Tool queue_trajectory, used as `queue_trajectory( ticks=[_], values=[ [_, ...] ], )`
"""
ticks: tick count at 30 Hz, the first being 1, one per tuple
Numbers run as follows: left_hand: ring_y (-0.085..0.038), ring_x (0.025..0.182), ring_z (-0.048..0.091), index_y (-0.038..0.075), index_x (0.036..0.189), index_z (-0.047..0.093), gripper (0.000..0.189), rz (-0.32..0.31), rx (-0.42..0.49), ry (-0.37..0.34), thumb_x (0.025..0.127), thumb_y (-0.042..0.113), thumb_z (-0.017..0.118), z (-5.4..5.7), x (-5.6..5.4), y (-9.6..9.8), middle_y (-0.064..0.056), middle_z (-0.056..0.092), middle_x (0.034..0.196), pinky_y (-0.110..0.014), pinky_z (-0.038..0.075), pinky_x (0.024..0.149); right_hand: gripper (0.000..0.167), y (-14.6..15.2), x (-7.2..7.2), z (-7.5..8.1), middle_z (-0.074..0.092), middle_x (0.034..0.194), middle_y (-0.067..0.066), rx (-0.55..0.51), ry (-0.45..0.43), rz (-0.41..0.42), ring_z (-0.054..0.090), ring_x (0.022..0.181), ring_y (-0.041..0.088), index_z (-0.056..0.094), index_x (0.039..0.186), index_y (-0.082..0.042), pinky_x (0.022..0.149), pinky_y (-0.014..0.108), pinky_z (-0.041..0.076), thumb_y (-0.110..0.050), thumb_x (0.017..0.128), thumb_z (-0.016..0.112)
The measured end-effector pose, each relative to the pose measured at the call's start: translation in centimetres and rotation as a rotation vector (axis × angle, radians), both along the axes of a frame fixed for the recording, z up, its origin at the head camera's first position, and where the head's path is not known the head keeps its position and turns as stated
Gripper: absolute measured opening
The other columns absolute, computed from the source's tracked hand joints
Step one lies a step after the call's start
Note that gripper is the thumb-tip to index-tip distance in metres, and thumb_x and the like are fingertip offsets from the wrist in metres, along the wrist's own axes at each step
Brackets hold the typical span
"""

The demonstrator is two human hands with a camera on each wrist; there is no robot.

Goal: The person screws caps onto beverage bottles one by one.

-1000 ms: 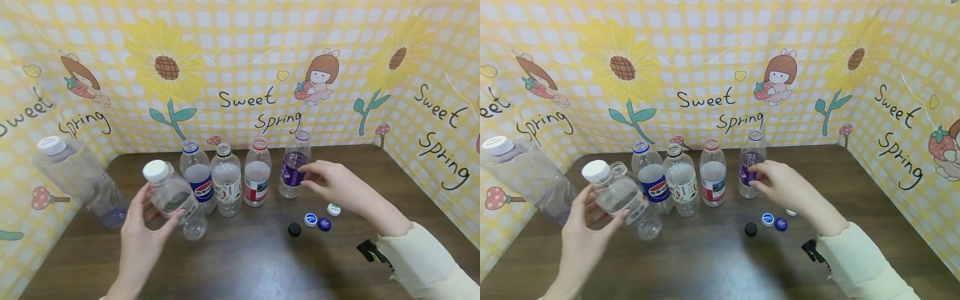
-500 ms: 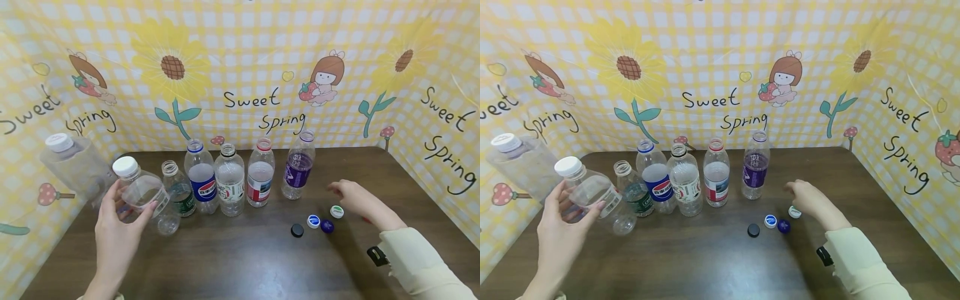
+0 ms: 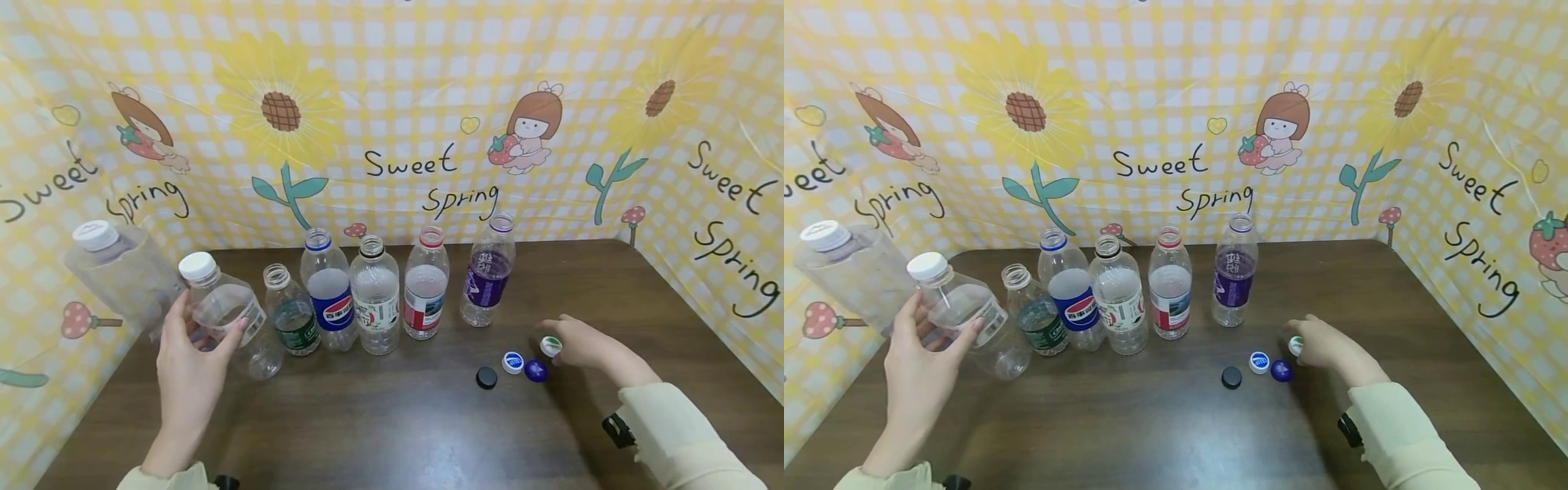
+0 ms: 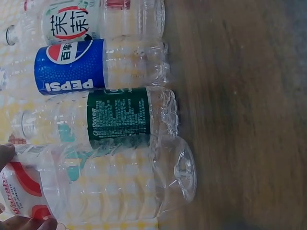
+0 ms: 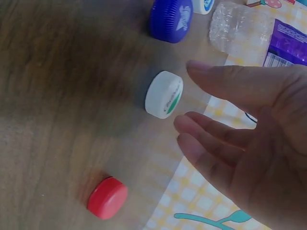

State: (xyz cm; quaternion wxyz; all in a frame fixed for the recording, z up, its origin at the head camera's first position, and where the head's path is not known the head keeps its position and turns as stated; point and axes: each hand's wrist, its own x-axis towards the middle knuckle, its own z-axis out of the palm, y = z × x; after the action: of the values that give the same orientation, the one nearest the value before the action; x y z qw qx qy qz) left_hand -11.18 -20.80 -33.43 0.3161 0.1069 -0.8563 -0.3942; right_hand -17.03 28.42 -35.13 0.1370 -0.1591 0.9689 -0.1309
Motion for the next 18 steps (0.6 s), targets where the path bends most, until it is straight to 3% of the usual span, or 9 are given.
queue_trajectory(
  ticks=[10, 18],
  values=[
    [-0.040, 0.116, 0.055, 0.010, 0.150, 0.027, 0.084, 0.039, -0.018, -0.022, 0.082, 0.021, 0.076, -0.2, -1.1, -0.2, -0.022, 0.048, 0.134, 0.002, 0.028, 0.073, 0.051, 0.0, 0.1, -0.8, 0.057, 0.115, 0.034, -0.008, 0.017, -0.036, 0.058, 0.104, 0.048, 0.056, 0.119, 0.012, 0.086, 0.054, 0.051, 0.006, 0.071, 0.072],
    [-0.037, 0.116, 0.055, 0.013, 0.151, 0.026, 0.084, 0.061, -0.021, -0.054, 0.083, 0.021, 0.075, -0.2, -1.8, 0.0, -0.021, 0.047, 0.136, -0.003, 0.030, 0.074, 0.039, 0.2, 0.1, -1.3, 0.063, 0.101, 0.026, -0.008, 0.108, -0.015, 0.061, 0.094, 0.041, 0.063, 0.107, 0.008, 0.081, 0.051, 0.052, 0.007, 0.070, 0.073]
  ],
)
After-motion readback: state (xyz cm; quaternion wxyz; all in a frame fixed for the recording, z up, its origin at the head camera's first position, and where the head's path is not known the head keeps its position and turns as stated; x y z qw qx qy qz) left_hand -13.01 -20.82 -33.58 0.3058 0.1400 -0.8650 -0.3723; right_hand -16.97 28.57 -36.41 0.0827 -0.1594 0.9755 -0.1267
